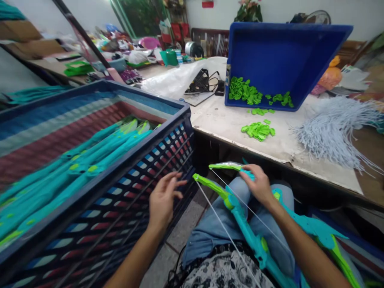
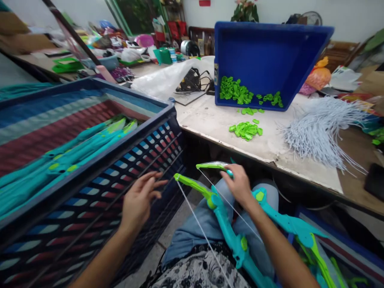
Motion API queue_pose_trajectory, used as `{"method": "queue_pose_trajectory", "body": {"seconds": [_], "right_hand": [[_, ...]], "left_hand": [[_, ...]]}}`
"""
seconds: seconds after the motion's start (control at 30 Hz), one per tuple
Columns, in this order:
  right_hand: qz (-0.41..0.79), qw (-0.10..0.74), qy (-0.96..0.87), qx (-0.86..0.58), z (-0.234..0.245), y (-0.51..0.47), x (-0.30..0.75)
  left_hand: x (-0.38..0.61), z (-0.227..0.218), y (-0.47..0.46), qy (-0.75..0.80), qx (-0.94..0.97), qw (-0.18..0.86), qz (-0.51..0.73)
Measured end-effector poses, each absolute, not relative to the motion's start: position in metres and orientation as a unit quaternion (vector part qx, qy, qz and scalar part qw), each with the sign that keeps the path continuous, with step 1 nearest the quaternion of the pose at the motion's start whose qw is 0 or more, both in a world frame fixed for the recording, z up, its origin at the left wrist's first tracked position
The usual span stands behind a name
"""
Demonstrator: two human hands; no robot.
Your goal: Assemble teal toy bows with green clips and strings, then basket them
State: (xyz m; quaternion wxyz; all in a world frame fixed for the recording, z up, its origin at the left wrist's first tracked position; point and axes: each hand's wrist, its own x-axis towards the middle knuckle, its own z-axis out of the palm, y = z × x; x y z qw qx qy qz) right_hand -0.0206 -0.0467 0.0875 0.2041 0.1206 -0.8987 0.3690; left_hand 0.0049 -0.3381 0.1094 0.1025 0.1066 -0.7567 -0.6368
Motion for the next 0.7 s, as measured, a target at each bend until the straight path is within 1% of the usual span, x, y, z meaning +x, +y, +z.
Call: {"method": "queue_pose_trajectory", "body": {"seconds": [0.03, 0.07, 0.13, 0.17, 0.23, 0.27, 0.33, 0.4, 0.43, 0.5, 0.57, 0.63, 0.7], "right_hand": [[0.309, 0.218, -0.921, 0.088, 0.078, -0.023, -0.007], [0.245, 0.209, -0.944, 0.064, 0.067, -0.003, 0.007], [0.126, 0.168, -0.977, 0.037, 0.046, 0.024, 0.033], [0.079, 0.141, -0.986, 0.03, 0.036, 0.029, 0.044], [0.022, 0.099, -0.995, 0.017, 0.025, 0.029, 0.058], [0.016, 0.085, -0.996, 0.01, 0.023, 0.027, 0.06], [0.058, 0.065, -0.996, -0.001, 0.027, 0.026, 0.056], [0.16, 0.03, -0.987, 0.001, 0.039, 0.033, 0.048], [0.228, -0.004, -0.974, 0.01, 0.046, 0.04, 0.044], [0.372, -0.107, -0.922, 0.028, 0.06, 0.054, 0.038], [0.486, -0.238, -0.84, 0.032, 0.068, 0.064, 0.033], [0.543, -0.354, -0.761, 0.021, 0.069, 0.068, 0.027], [0.55, -0.436, -0.713, 0.014, 0.065, 0.068, 0.018]], "left_hand": [[0.018, 0.098, -0.343, -0.775, 0.12, 0.122, -0.608], [0.032, 0.084, -0.344, -0.817, 0.082, 0.106, -0.561], [0.057, 0.055, -0.331, -0.875, -0.124, 0.047, -0.465], [0.066, 0.041, -0.317, -0.874, -0.249, 0.028, -0.417], [0.075, 0.016, -0.28, -0.846, -0.424, 0.055, -0.318], [0.074, 0.006, -0.259, -0.837, -0.468, 0.082, -0.271], [0.066, -0.006, -0.22, -0.829, -0.502, 0.134, -0.206], [0.052, -0.006, -0.192, -0.83, -0.51, 0.149, -0.169], [0.044, -0.001, -0.184, -0.83, -0.518, 0.14, -0.154], [0.032, 0.018, -0.176, -0.828, -0.537, 0.098, -0.128], [0.021, 0.039, -0.177, -0.838, -0.533, 0.044, -0.107], [0.011, 0.055, -0.18, -0.865, -0.492, 0.005, -0.099], [-0.001, 0.061, -0.179, -0.878, -0.47, -0.023, -0.093]]}}
